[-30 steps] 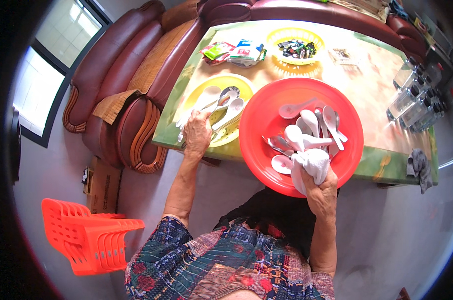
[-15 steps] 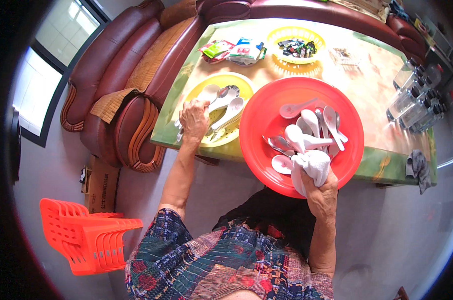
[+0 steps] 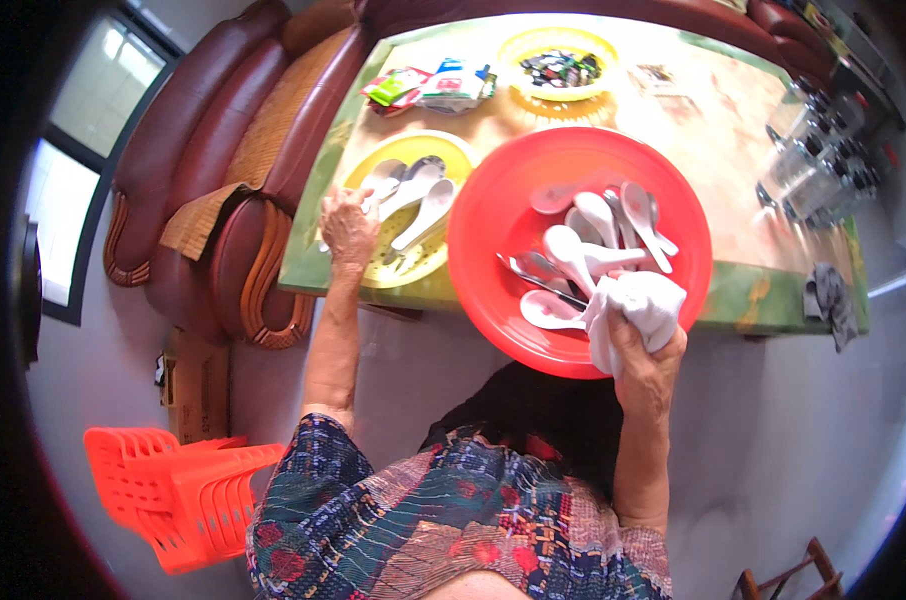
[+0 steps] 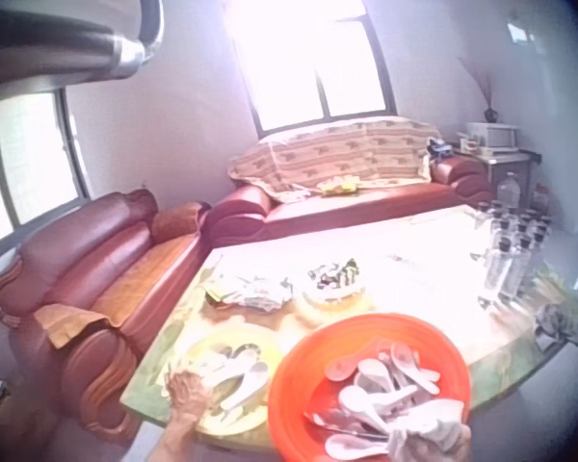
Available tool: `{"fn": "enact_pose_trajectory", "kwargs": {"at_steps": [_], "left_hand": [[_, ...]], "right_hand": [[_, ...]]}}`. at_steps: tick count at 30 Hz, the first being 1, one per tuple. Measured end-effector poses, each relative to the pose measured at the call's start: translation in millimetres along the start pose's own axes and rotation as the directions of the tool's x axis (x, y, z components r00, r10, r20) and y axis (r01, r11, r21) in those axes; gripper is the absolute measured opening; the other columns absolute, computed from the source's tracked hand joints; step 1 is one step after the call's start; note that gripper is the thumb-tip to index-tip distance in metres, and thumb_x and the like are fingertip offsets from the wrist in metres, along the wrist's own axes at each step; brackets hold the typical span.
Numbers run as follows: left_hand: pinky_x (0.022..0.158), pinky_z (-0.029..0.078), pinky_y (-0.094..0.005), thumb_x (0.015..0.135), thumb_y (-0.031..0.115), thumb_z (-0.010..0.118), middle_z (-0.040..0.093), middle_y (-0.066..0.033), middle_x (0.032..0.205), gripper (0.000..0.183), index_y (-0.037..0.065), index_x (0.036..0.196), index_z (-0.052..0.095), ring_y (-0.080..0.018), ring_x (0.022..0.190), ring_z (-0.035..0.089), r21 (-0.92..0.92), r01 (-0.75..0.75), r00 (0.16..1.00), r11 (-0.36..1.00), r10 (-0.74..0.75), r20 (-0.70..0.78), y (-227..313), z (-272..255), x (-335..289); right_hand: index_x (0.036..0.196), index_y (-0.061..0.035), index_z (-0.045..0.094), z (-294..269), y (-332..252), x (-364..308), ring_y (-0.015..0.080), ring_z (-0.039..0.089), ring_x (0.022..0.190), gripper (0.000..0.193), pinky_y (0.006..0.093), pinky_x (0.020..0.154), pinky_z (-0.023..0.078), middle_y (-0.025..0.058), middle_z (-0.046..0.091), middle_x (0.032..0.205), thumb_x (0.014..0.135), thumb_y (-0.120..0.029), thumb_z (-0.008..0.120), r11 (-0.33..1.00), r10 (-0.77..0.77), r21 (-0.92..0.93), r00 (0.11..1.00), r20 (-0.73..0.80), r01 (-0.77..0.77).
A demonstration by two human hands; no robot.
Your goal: The person dries white plastic spoons and metal spoons with a white cloth. They pick up each spoon from a red plastic basin, wipe it dry, and place it into a yellow plastic colander on the table.
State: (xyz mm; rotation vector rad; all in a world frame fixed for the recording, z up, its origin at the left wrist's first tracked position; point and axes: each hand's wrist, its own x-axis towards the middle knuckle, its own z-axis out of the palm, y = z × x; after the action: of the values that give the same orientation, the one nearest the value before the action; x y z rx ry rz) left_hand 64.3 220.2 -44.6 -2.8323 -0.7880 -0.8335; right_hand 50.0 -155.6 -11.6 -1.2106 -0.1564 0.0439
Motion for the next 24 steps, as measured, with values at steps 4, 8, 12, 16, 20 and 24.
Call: {"fn": "enact_pose_trajectory", "kwargs": {"at_steps": [4, 8, 12, 16, 20, 24], "left_hand": [[0.079, 0.044, -0.0388, 0.073, 0.022, 0.071, 0.058, -0.0019, 0.093, 0.02, 0.016, 0.092, 0.07, -0.0236, 0.093, 0.053, -0.136, -0.172, 0.983, 0.976, 0.161, -0.093, 38.5, -23.7, -2.7], [0.076, 0.046, -0.0372, 0.073, 0.015, 0.07, 0.06, -0.0056, 0.089, 0.02, 0.014, 0.093, 0.068, -0.0244, 0.085, 0.056, -0.438, -0.427, 0.893, 0.791, 0.446, -0.063, 102.2, -51.6, -16.2], [0.07, 0.048, -0.0369, 0.074, 0.015, 0.069, 0.058, -0.0051, 0.082, 0.015, 0.016, 0.09, 0.067, -0.0238, 0.08, 0.057, -0.568, -0.589, 0.679, 0.575, 0.733, 0.037, 152.4, -49.8, -40.8], [0.069, 0.046, -0.0379, 0.075, 0.02, 0.066, 0.057, -0.0046, 0.084, 0.013, 0.015, 0.088, 0.068, -0.0232, 0.084, 0.056, -0.567, -0.674, 0.496, 0.475, 0.859, 0.129, 178.8, -42.7, -62.3], [0.071, 0.045, -0.0393, 0.074, 0.016, 0.062, 0.058, -0.0078, 0.087, 0.011, 0.009, 0.082, 0.067, -0.0246, 0.089, 0.057, -0.542, -0.712, 0.398, 0.446, 0.893, 0.212, 186.9, -32.7, -74.5], [0.07, 0.046, -0.0406, 0.072, 0.013, 0.061, 0.058, -0.0091, 0.09, 0.011, 0.008, 0.081, 0.066, -0.0261, 0.091, 0.057, -0.539, -0.695, 0.376, 0.477, 0.879, 0.293, 186.6, -34.9, -73.2]], "right_hand": [[0.116, 0.0036, 0.054, -20.9, 8.6, 5.0, 0.0205, 0.061, 0.089, 0.029, 0.0322, 0.074, 0.053, 0.0128, 0.061, 0.103, 0.088, -0.005, 0.055, 0.91, -0.008, 0.413, 0.999, -0.037, 0.022], [0.118, 0.0047, 0.05, -23.8, 14.5, 7.1, 0.0256, 0.061, 0.091, 0.031, 0.0372, 0.068, 0.057, 0.0169, 0.058, 0.108, 0.089, -0.004, 0.051, 0.78, 0.033, 0.626, 0.998, -0.055, 0.009], [0.119, 0.0048, 0.05, -25.7, 14.4, 6.5, 0.0264, 0.061, 0.092, 0.032, 0.0383, 0.068, 0.058, 0.017, 0.057, 0.111, 0.089, -0.004, 0.05, 0.759, 0.037, 0.651, 0.998, -0.043, 0.0], [0.118, 0.0046, 0.049, -23.6, 12.5, 5.8, 0.0254, 0.061, 0.092, 0.031, 0.0375, 0.068, 0.057, 0.0162, 0.058, 0.108, 0.088, -0.004, 0.05, 0.749, 0.067, 0.662, 0.997, -0.042, -0.022], [0.117, 0.004, 0.05, -22.4, 11.9, 5.6, 0.025, 0.062, 0.088, 0.03, 0.037, 0.068, 0.055, 0.0156, 0.06, 0.103, 0.088, -0.004, 0.051, 0.743, 0.073, 0.669, 0.996, -0.055, -0.018], [0.116, 0.0035, 0.051, -23.6, 11.2, 5.4, 0.0254, 0.062, 0.087, 0.029, 0.0368, 0.067, 0.055, 0.0151, 0.061, 0.099, 0.088, -0.004, 0.051, 0.734, 0.09, 0.678, 0.994, -0.055, -0.029]]}}
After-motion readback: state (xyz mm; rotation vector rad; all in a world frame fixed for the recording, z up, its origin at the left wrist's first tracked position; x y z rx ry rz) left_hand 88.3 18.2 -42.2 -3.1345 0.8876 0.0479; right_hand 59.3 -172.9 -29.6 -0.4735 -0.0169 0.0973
